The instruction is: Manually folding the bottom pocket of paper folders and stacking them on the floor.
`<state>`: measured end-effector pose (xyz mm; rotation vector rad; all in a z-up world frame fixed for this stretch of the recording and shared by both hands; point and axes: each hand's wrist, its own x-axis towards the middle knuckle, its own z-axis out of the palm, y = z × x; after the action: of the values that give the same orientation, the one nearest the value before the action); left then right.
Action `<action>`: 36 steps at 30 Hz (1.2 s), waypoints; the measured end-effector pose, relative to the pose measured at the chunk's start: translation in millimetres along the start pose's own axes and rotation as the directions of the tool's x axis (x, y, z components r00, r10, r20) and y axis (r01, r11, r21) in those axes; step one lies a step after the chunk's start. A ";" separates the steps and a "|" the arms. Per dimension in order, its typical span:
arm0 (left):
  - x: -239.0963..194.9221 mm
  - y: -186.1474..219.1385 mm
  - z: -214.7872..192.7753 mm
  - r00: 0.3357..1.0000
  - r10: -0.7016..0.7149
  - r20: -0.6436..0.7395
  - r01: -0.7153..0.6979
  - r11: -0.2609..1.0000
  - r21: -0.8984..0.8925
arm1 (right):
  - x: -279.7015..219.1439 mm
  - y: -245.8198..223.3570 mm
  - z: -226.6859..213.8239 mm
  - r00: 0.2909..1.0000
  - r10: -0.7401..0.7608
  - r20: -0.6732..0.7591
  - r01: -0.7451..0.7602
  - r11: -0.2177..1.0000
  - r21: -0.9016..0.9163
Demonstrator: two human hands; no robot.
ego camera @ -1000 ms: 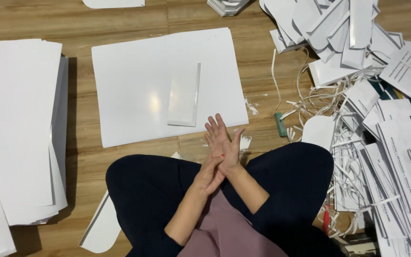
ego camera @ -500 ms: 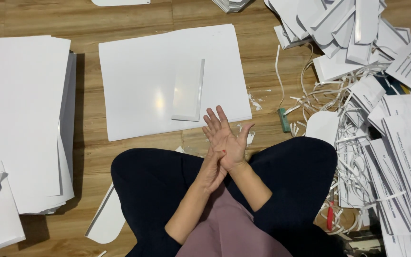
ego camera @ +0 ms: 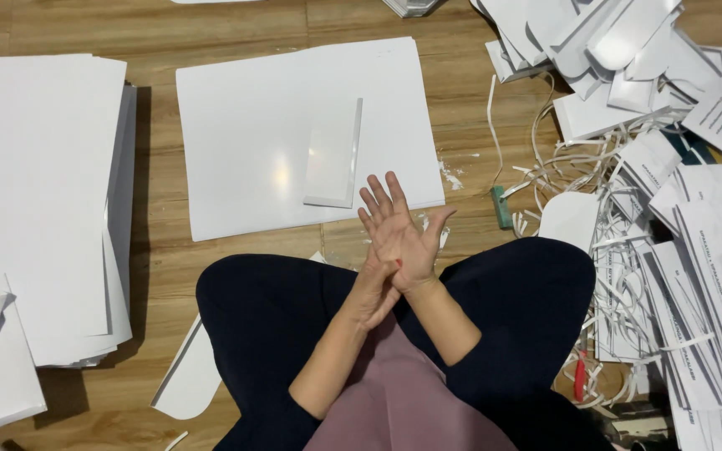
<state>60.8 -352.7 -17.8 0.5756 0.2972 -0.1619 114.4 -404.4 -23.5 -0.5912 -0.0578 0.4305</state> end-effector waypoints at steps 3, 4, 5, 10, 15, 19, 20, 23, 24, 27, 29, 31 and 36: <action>18.9 -27.2 -43.0 0.996 -0.085 0.002 0.085 0.993 -0.079 | 1.4 -1.0 11.2 0.999 -0.049 0.022 0.051 0.991 -0.125; 22.6 -28.1 -45.9 0.996 -0.094 0.004 0.094 0.992 -0.079 | 1.9 -1.5 16.7 0.996 -0.081 0.027 0.085 0.962 -0.261; 23.5 -30.5 -49.4 0.994 -0.105 -0.003 0.104 0.991 -0.083 | 0.1 -1.1 21.7 0.994 -0.106 0.031 0.109 0.915 -0.389; 27.2 -35.7 -59.0 0.987 -0.157 -0.027 0.154 0.983 -0.099 | 6.5 5.3 3.3 0.998 -0.067 0.009 0.067 0.957 -0.284; 20.5 -28.7 -53.8 0.984 -0.147 -0.102 0.144 0.989 -0.044 | 9.4 13.4 2.8 0.999 -0.032 0.003 0.032 0.968 -0.247; 28.2 -30.2 -60.5 0.976 -0.181 -0.118 0.171 0.981 -0.087 | 14.7 17.5 1.4 1.000 -0.026 -0.009 0.021 0.936 -0.352; 31.7 -30.3 -62.0 0.974 -0.192 -0.119 0.180 0.978 -0.102 | 15.8 19.2 -1.3 1.000 -0.007 -0.018 0.001 0.935 -0.354; 35.5 -30.5 -69.5 0.968 -0.211 -0.140 0.191 0.971 -0.141 | 17.7 17.8 -6.2 0.999 0.053 -0.004 -0.053 0.980 -0.192; 37.3 -31.1 -70.1 0.968 -0.207 -0.144 0.187 0.972 -0.143 | 19.1 18.8 -3.9 0.998 0.059 -0.002 -0.058 0.980 -0.191; 36.2 -19.5 -53.6 0.960 -0.200 -0.197 0.173 0.974 -0.146 | 22.0 21.0 -0.4 0.999 0.049 -0.010 -0.049 0.954 -0.295; 29.3 8.3 -18.4 0.968 -0.124 -0.219 0.108 0.991 -0.084 | 26.6 21.4 -1.0 1.000 0.005 -0.003 -0.006 0.927 -0.375; 48.8 -30.5 -71.3 0.954 -0.180 -0.238 0.153 0.980 -0.129 | 28.8 23.4 1.7 1.000 -0.001 -0.010 -0.004 0.900 -0.436; 60.0 14.8 -70.3 0.926 -0.140 -0.351 0.156 0.988 0.018 | 62.4 47.4 -24.8 0.993 0.113 -0.038 -0.118 0.883 -0.454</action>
<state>104.7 -305.4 -85.5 0.6273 0.6858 -0.2133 157.6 -356.6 -74.5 -1.0669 -0.1157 0.5343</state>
